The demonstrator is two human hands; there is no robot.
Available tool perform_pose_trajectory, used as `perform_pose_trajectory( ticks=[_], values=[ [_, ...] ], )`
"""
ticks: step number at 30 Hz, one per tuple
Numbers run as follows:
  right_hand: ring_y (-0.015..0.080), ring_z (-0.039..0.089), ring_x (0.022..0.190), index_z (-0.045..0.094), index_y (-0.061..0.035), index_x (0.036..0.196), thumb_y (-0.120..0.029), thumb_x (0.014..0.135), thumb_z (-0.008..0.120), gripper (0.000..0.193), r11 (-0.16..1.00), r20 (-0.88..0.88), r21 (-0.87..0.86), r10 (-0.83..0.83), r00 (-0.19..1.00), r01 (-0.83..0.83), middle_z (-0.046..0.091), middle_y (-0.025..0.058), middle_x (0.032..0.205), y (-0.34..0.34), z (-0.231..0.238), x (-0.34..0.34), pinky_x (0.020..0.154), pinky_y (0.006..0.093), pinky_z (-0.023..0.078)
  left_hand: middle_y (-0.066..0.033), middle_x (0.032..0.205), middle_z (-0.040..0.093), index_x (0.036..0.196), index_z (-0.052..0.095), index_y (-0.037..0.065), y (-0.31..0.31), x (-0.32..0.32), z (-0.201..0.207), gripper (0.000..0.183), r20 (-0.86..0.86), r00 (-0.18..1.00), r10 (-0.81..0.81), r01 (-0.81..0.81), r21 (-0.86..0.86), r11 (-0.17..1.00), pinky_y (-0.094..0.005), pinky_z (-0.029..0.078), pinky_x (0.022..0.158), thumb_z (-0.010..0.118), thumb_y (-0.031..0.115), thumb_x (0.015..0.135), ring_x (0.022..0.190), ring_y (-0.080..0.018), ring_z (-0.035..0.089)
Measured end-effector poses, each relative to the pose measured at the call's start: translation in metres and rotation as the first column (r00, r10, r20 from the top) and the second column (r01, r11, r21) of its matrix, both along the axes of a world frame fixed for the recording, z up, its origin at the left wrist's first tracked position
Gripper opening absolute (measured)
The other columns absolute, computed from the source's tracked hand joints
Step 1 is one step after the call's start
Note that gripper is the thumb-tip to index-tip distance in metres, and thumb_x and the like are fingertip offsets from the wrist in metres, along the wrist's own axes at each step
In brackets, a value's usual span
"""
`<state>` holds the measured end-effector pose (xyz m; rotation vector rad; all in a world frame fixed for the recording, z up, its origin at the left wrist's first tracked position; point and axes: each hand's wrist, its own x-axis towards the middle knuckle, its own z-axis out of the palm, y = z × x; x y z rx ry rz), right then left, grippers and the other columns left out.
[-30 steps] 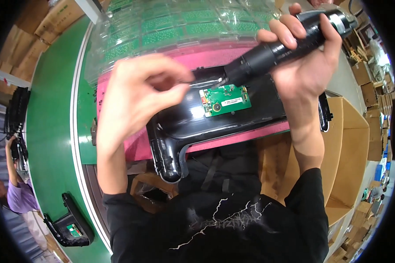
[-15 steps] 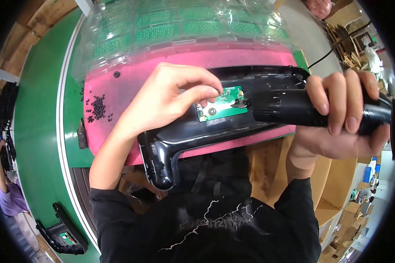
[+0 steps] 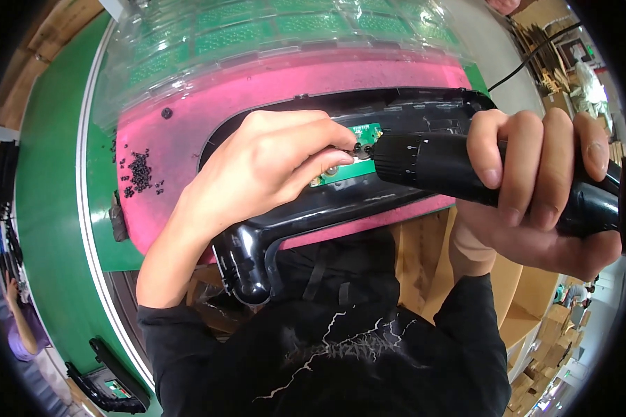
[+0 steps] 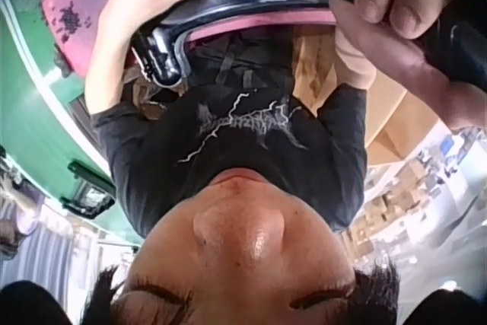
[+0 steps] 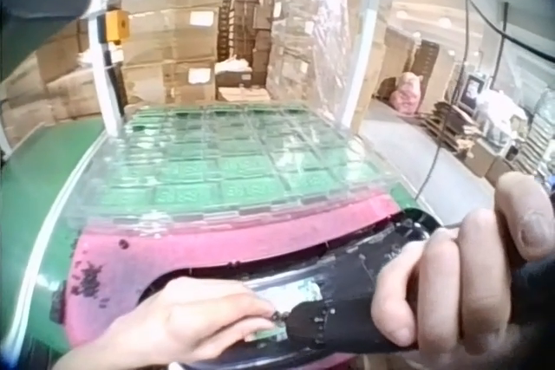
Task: Assembling electronic circuit boards into plastic housings using an electric screwdriver and organizing them into boxes.
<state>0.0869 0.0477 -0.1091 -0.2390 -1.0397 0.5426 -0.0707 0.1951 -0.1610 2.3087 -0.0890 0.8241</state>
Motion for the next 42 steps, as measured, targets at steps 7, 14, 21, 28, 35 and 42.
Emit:
perform_pose_trajectory(
  ticks=[7, 14, 21, 28, 35, 42],
  values=[
    [0.0068, 0.049, 0.055, 0.051, -0.0124, 0.11, -0.052, 0.077, 0.072, 0.056, 0.984, 0.32, -0.175, 0.039, 0.947, 0.018, 0.052, -0.0071, 0.068, 0.001, 0.006, 0.019, 0.063, 0.0278, 0.041, -0.0126, 0.075, 0.064, 0.09, 0.064, -0.002, -0.001, 0.008, -0.001, 0.017, -0.046, 0.998, 0.04, -0.039, 0.016, 0.999, -0.0323, 0.05, 0.056, 0.073, 0.001, 0.077, 0.065, -0.0272, 0.064],
    [0.007, 0.05, 0.06, 0.053, -0.0126, 0.115, -0.056, 0.081, 0.064, 0.056, 0.972, 0.36, -0.221, 0.154, 0.92, -0.076, 0.053, -0.0067, 0.072, 0.013, -0.005, 0.036, 0.066, 0.0281, 0.04, -0.0121, 0.074, 0.063, 0.089, 0.064, -0.001, 0.0, 0.011, -0.008, 0.016, -0.08, 0.993, 0.09, -0.08, 0.125, 0.989, -0.0343, 0.048, 0.055, 0.072, -0.001, 0.076, 0.065, -0.0274, 0.063],
    [0.0095, 0.043, 0.056, 0.055, -0.0086, 0.11, -0.056, 0.086, 0.053, 0.053, 0.953, 0.348, -0.297, 0.044, 0.936, 0.066, 0.048, -0.0037, 0.069, 0.019, -0.021, 0.054, 0.062, 0.0288, 0.035, -0.0118, 0.074, 0.063, 0.087, 0.065, -0.001, 0.002, 0.01, -0.01, 0.01, -0.111, 0.991, 0.076, -0.069, 0.065, 0.995, -0.0339, 0.05, 0.057, 0.07, 0.0, 0.079, 0.066, -0.027, 0.064],
    [0.0111, 0.04, 0.051, 0.053, -0.0073, 0.101, -0.049, 0.09, 0.05, 0.043, 0.909, 0.272, -0.369, -0.091, 0.958, 0.192, 0.047, -0.0014, 0.064, 0.025, -0.034, 0.051, 0.057, 0.0295, 0.034, -0.0104, 0.077, 0.064, 0.088, 0.064, 0.002, 0.003, 0.007, -0.011, 0.009, -0.328, 0.944, -0.028, 0.042, 0.035, 0.998, -0.0364, 0.051, 0.059, 0.068, 0.004, 0.081, 0.07, -0.029, 0.065],
    [0.0111, 0.04, 0.05, 0.053, -0.0073, 0.101, -0.048, 0.089, 0.051, 0.043, 0.905, 0.278, -0.372, -0.105, 0.955, 0.208, 0.047, -0.0014, 0.063, 0.027, -0.038, 0.052, 0.057, 0.03, 0.034, -0.0096, 0.08, 0.066, 0.088, 0.064, 0.003, 0.004, 0.006, -0.01, 0.01, -0.416, 0.909, -0.005, 0.036, 0.067, 0.997, -0.0371, 0.052, 0.062, 0.068, 0.008, 0.08, 0.075, -0.0292, 0.066],
    [0.011, 0.04, 0.051, 0.053, -0.0071, 0.101, -0.047, 0.089, 0.052, 0.042, 0.902, 0.287, -0.389, -0.074, 0.955, 0.187, 0.046, -0.0016, 0.063, 0.028, -0.039, 0.052, 0.057, 0.0299, 0.034, -0.0096, 0.081, 0.067, 0.089, 0.064, 0.002, 0.006, 0.006, -0.01, 0.011, -0.44, 0.898, -0.012, 0.036, 0.047, 0.998, -0.037, 0.052, 0.064, 0.068, 0.008, 0.08, 0.075, -0.0294, 0.067]
  ],
)
